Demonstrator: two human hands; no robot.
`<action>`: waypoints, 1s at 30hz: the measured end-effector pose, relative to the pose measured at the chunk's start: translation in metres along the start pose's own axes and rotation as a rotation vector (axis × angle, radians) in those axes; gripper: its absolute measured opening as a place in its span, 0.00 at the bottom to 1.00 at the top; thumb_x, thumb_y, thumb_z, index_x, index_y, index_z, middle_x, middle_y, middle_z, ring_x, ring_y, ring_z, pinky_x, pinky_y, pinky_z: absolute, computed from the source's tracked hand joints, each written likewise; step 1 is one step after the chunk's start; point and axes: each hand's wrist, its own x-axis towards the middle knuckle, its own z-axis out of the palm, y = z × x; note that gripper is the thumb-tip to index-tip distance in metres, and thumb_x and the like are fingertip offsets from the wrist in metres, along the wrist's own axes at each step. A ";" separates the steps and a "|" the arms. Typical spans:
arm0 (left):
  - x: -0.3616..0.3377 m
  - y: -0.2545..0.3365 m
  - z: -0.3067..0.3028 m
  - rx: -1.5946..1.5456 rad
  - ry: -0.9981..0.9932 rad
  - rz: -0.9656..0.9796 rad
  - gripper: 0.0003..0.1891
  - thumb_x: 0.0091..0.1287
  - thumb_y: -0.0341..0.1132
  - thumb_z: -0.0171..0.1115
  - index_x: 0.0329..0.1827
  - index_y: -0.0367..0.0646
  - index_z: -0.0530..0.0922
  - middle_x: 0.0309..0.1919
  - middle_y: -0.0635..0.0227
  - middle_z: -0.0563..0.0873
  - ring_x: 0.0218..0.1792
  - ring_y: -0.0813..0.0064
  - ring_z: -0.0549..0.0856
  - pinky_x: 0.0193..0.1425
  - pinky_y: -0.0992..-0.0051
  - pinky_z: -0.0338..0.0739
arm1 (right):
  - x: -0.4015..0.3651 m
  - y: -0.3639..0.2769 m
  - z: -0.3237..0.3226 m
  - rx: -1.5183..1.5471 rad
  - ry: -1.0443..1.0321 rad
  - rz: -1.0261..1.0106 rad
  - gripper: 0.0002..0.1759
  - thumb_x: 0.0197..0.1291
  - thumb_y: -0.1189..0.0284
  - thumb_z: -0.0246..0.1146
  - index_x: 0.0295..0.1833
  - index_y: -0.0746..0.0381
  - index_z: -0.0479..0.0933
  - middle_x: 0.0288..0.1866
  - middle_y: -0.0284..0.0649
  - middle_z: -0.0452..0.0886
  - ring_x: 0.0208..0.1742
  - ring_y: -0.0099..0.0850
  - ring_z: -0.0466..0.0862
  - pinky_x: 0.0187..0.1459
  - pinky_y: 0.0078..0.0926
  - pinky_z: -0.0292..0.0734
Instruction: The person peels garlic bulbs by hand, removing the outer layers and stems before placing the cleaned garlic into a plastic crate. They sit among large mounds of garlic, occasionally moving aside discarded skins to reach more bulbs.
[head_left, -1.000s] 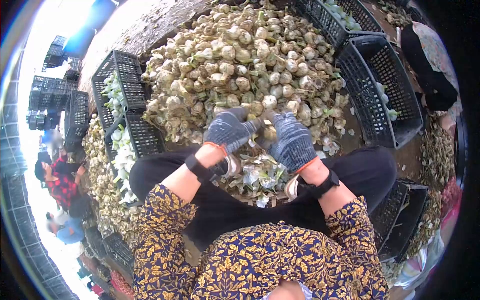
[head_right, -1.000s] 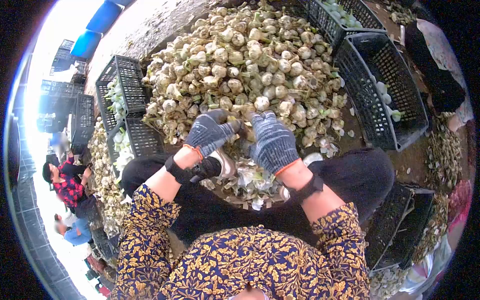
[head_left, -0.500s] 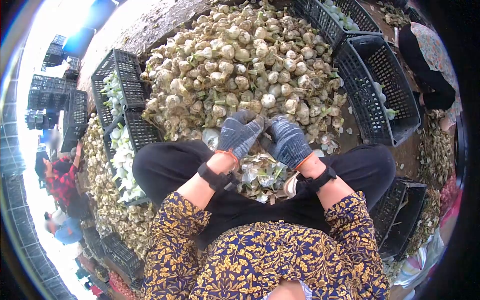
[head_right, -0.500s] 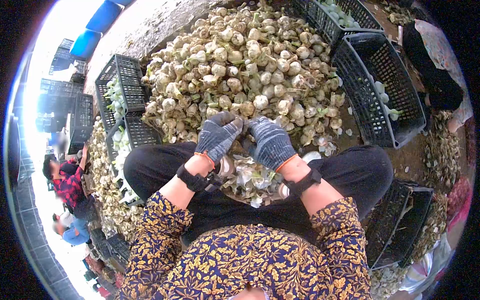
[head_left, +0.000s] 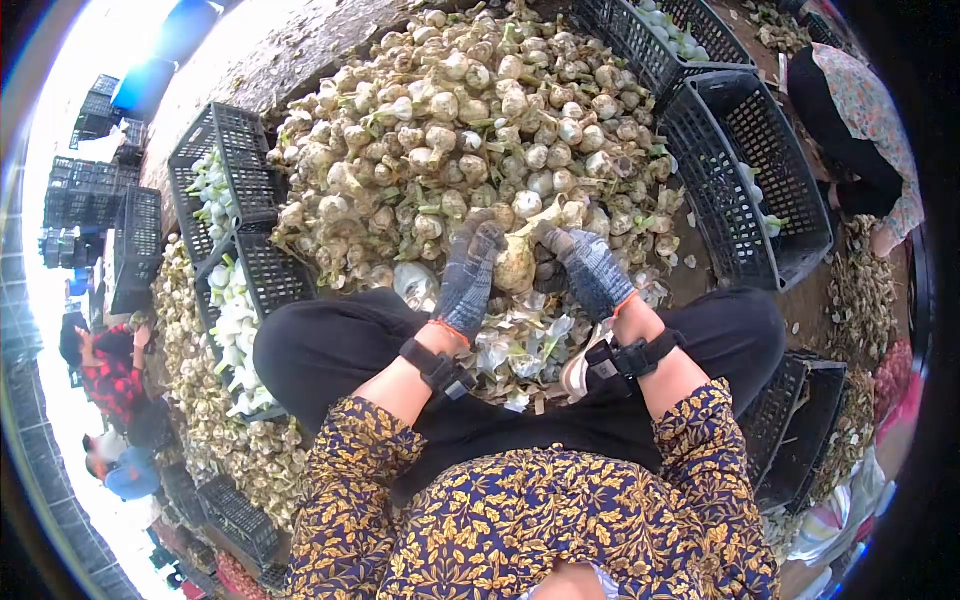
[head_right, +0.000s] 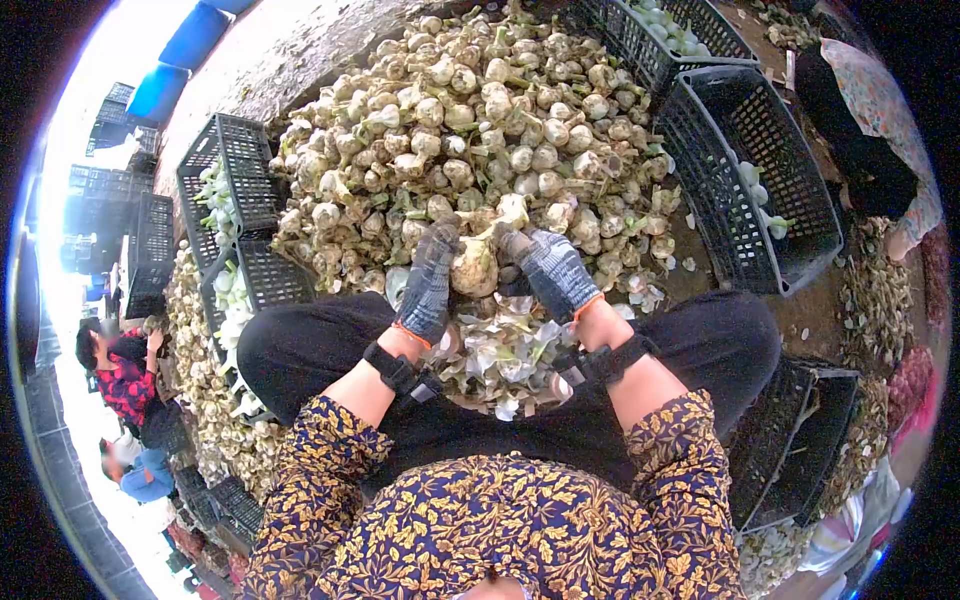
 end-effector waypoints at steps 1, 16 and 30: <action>0.000 0.003 0.000 0.020 0.017 0.001 0.19 0.67 0.41 0.49 0.55 0.38 0.66 0.44 0.65 0.74 0.46 0.76 0.72 0.54 0.77 0.65 | -0.001 -0.006 -0.002 -0.189 -0.036 -0.083 0.13 0.60 0.68 0.50 0.42 0.63 0.75 0.32 0.47 0.78 0.33 0.43 0.79 0.34 0.34 0.74; -0.001 -0.002 0.000 0.078 -0.053 0.081 0.18 0.68 0.40 0.47 0.56 0.40 0.67 0.44 0.71 0.74 0.42 0.82 0.71 0.51 0.79 0.67 | -0.007 -0.030 -0.015 -0.855 -0.007 -0.556 0.11 0.54 0.74 0.52 0.44 0.61 0.72 0.28 0.47 0.72 0.31 0.46 0.74 0.30 0.39 0.69; 0.011 -0.009 -0.004 -0.569 -0.085 -0.633 0.26 0.61 0.54 0.53 0.53 0.43 0.68 0.41 0.65 0.78 0.40 0.75 0.79 0.42 0.74 0.76 | -0.010 -0.020 -0.005 -0.808 0.095 -0.274 0.07 0.52 0.73 0.52 0.32 0.66 0.72 0.30 0.49 0.74 0.34 0.47 0.75 0.34 0.39 0.69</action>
